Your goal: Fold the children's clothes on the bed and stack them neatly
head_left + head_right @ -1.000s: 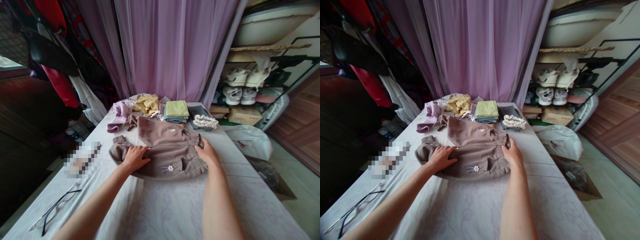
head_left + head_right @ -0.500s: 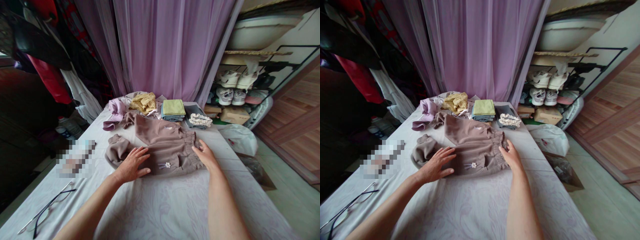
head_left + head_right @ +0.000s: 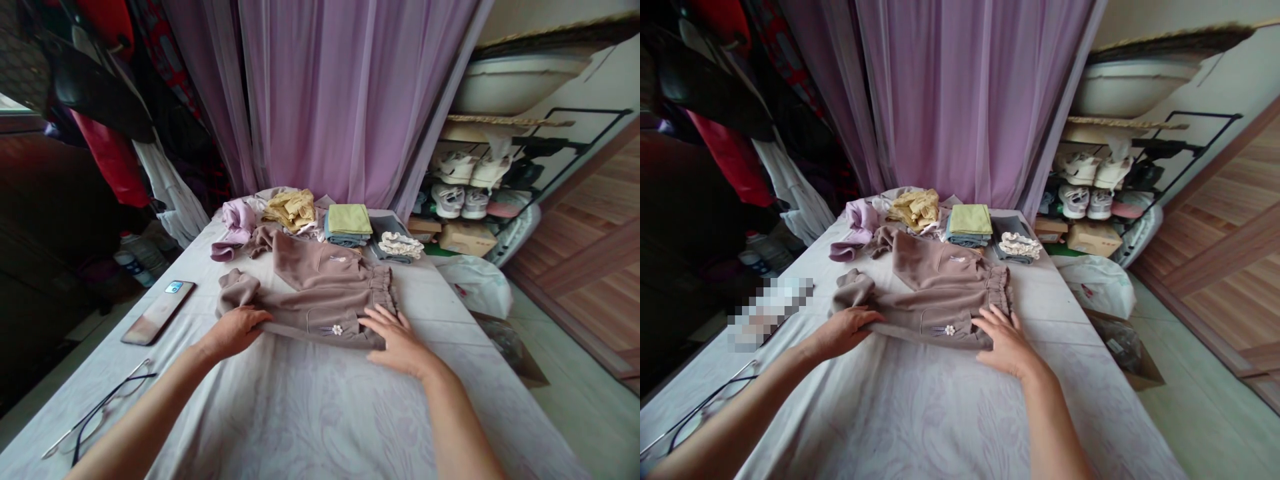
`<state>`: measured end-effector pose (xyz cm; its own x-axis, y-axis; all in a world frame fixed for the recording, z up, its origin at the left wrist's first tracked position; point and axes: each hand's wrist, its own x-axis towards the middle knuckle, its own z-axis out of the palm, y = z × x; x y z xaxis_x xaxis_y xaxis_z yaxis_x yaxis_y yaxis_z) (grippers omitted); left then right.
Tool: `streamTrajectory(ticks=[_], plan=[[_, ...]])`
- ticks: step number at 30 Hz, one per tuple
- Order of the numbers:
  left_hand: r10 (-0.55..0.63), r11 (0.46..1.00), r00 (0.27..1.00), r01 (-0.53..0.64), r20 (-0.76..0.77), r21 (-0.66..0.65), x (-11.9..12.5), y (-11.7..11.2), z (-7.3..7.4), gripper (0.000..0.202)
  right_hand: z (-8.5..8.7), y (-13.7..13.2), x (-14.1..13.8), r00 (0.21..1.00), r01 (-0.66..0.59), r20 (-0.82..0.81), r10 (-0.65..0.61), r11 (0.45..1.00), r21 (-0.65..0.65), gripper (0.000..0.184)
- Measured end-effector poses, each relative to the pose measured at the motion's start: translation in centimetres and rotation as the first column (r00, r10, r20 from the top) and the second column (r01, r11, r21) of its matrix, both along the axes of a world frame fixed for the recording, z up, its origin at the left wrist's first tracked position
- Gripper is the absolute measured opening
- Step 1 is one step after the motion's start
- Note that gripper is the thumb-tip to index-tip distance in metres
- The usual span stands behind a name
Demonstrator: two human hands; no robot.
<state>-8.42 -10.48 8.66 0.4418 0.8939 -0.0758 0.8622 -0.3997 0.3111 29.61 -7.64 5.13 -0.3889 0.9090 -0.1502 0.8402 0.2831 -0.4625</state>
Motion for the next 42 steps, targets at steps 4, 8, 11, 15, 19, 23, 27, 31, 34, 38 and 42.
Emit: streamTrajectory(ticks=[4,8,11,15,19,23,27,31,34,38,42], plan=[[0.032,0.998,0.999,-0.034,-0.035,-0.048,0.9,-0.3,1.7,0.033,-0.4,0.2,0.4,0.996,0.047,0.071,-0.055,0.993,0.109,0.051],[-0.019,0.998,0.995,0.013,-0.097,-0.056,1.4,-0.1,3.2,0.028,1.5,0.1,1.5,0.988,0.061,0.133,-0.075,0.993,0.104,0.034],[-0.048,0.997,0.99,0.038,-0.136,-0.073,1.7,0.2,4.5,0.025,3.7,-0.2,2.2,0.987,0.013,0.161,-0.018,0.999,0.037,0.028],[-0.052,0.989,0.986,0.029,-0.16,-0.144,2.4,0.4,5.5,0.032,5.3,-0.6,2.8,0.982,0.06,0.187,-0.039,0.992,-0.11,0.025],[-0.071,0.986,0.973,0.035,-0.219,-0.164,2.8,1.4,4.5,0.032,5.3,-0.7,2.8,0.993,0.078,0.099,-0.058,0.975,-0.209,0.027],[0.027,0.997,0.962,-0.045,-0.271,-0.059,2.8,3.7,3.6,0.039,6.1,0.2,2.2,0.991,0.036,0.13,-0.015,0.987,-0.157,0.022],[0.106,0.994,0.933,-0.097,-0.343,0.043,3.2,6.3,4.2,0.042,6.0,2.5,1.7,0.991,0.049,0.127,-0.047,0.999,-0.009,0.029],[0.125,0.989,0.894,-0.147,-0.431,-0.02,3.8,7.8,4.4,0.031,3.9,4.1,1.4,0.985,0.139,0.104,-0.136,0.99,-0.018,0.021],[0.099,0.981,0.883,-0.164,-0.46,-0.103,4.2,8.1,3.8,0.03,3.0,4.4,1.3,0.986,0.163,0.031,-0.161,0.984,-0.077,0.027],[0.234,0.97,0.935,-0.242,-0.268,0.004,4.3,9.0,2.8,0.038,3.3,5.1,1.2,0.927,0.371,0.016,-0.374,0.925,0.079,0.037],[0.477,0.873,0.873,-0.457,-0.105,0.169,2.3,12.2,1.6,0.036,2.7,6.9,2.0,0.747,0.622,0.15,-0.648,0.76,0.188,0.064]])
